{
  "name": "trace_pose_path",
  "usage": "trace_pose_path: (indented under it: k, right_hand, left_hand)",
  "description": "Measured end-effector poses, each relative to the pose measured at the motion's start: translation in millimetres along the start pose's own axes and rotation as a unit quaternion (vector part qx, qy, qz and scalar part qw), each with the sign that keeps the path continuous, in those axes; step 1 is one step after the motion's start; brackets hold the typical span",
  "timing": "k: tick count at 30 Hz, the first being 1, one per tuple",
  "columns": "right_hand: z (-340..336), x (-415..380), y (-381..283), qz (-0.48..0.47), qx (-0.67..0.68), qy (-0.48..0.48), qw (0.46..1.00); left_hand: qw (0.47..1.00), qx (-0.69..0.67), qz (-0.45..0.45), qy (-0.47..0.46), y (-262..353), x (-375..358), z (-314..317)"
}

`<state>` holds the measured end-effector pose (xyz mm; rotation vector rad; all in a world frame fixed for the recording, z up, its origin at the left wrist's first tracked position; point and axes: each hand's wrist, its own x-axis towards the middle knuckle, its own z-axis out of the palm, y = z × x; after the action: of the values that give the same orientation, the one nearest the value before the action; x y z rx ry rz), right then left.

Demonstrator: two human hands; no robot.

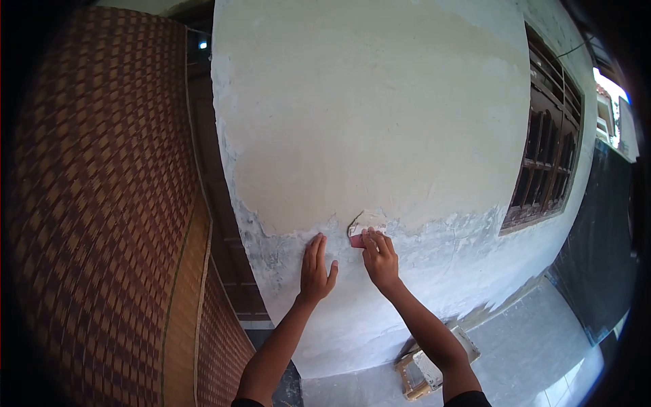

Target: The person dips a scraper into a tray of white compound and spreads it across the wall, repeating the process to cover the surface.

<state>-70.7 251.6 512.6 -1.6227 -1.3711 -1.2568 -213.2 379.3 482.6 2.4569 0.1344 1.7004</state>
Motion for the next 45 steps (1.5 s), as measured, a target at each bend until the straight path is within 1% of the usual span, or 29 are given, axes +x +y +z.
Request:
trace_pose_path:
  k: [7,13,17,19,23,25,29,31,33,35,37,40,44,45]
  right_hand:
    - [-1.2,-1.3,5.0,-0.043,-0.041,-0.074,0.995]
    - [0.4,-9.9,14.2,-0.086,-0.07,-0.086,0.99]
    - [-0.7,-15.2,19.2,-0.096,-0.082,-0.088,0.988]
    - [-0.5,-22.0,21.3,-0.115,-0.117,-0.098,0.981]
    - [-3.9,-34.1,32.7,-0.132,-0.108,-0.113,0.979]
    - [-2.8,-41.2,41.1,-0.164,-0.129,-0.116,0.971]
    - [-6.2,-51.5,48.9,-0.168,-0.132,-0.121,0.969]
    - [-8.6,-55.4,50.5,-0.174,-0.145,-0.146,0.963]
    - [-7.7,-60.5,50.3,-0.171,-0.14,-0.151,0.963]
    - [-10.9,-63.2,52.0,-0.167,-0.138,-0.157,0.964]
    - [-17.6,-64.7,56.3,-0.152,-0.086,-0.165,0.971]
    - [-30.0,-75.5,67.4,-0.162,-0.048,-0.193,0.967]
    - [-49.0,-66.4,57.0,-0.146,0.001,-0.165,0.975]
    - [-52.6,-62.8,48.1,-0.117,0.024,-0.142,0.983]
  left_hand:
    - [1.0,0.019,0.001,0.004,-10.1,-6.4,13.5]
    - [0.999,0.035,0.005,0.009,-16.4,-9.8,26.8]
    - [0.999,0.042,0.006,0.017,-15.0,-9.6,27.5]
    - [0.999,0.043,0.007,0.017,-14.4,-10.6,27.4]
    - [0.998,0.06,0.003,0.023,-12.8,-10.3,25.8]
    - [0.998,0.061,0.003,0.022,-12.8,-8.8,25.6]
    - [0.997,0.074,-0.005,0.012,-7.5,-9.5,25.3]
    - [0.997,0.079,-0.01,0.011,-4.6,-8.6,22.7]
    - [0.997,0.069,-0.027,-0.029,-0.8,-8.3,18.9]
    - [0.996,0.074,-0.032,-0.03,2.3,-6.1,14.9]
    - [0.996,0.078,-0.037,-0.032,6.6,-4.5,11.2]
    - [0.996,0.06,-0.043,-0.046,14.2,-5.0,1.9]
    - [0.996,0.079,-0.031,-0.041,18.0,-1.1,-4.0]
    - [0.995,0.087,-0.032,-0.038,19.1,0.8,-4.7]
